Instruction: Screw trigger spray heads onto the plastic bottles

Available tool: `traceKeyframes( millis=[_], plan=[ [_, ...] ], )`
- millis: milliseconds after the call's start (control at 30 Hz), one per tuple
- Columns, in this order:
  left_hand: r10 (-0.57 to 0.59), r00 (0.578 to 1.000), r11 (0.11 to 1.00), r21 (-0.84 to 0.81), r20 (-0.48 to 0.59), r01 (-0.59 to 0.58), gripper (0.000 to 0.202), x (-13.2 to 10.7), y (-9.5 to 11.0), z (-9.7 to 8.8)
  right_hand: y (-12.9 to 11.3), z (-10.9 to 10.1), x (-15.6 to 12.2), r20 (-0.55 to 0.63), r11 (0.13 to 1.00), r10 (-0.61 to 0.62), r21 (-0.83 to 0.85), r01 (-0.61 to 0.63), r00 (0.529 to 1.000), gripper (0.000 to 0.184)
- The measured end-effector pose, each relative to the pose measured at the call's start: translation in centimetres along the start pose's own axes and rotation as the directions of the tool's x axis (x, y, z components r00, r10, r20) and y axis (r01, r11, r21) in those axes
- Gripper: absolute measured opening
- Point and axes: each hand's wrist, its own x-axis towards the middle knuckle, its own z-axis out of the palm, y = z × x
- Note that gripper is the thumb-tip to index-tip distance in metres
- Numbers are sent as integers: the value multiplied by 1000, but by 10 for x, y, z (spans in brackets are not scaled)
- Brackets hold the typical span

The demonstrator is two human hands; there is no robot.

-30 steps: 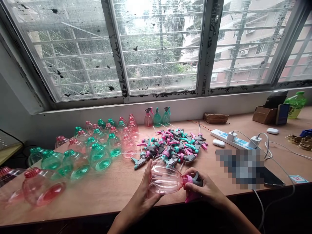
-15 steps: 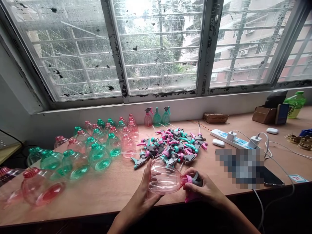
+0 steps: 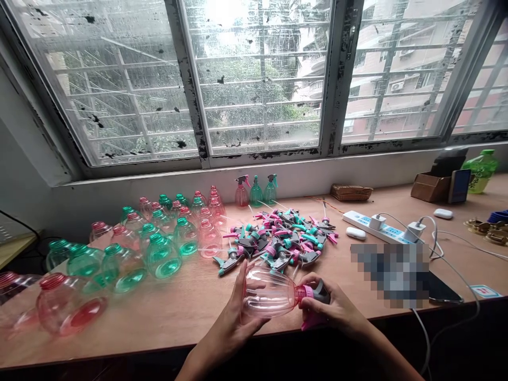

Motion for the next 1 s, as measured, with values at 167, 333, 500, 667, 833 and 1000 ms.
traceKeyframes(
  millis=[167, 333, 500, 667, 833, 1000],
  plan=[
    [-5, 1000, 996, 94, 19, 3, 109, 1, -2, -4, 0, 0, 1, -3, 1000, 5, 2, -5, 1000, 35],
    [-70, 996, 993, 96, 49, 65, 114, 0, 0, -8, 0, 1, 2, -7, 1000, 5, -2, -5, 1000, 36],
    [-49, 998, 994, 103, 39, 44, 113, 2, -3, -7, -2, 1, 2, -20, 1000, 3, -18, -3, 1000, 35],
    [-1, 1000, 1000, 27, -14, 1, 100, 2, -3, -1, -3, 2, 1, -16, 1000, 7, -21, -8, 1000, 37],
    [-74, 997, 996, 48, 16, 73, 115, 0, 1, -4, -2, 0, 0, -28, 997, -13, -81, 11, 1000, 36],
    [-56, 998, 996, 73, 25, 54, 111, -1, 4, -6, -2, -1, 0, -25, 997, -9, -71, 7, 1000, 36]
  ],
)
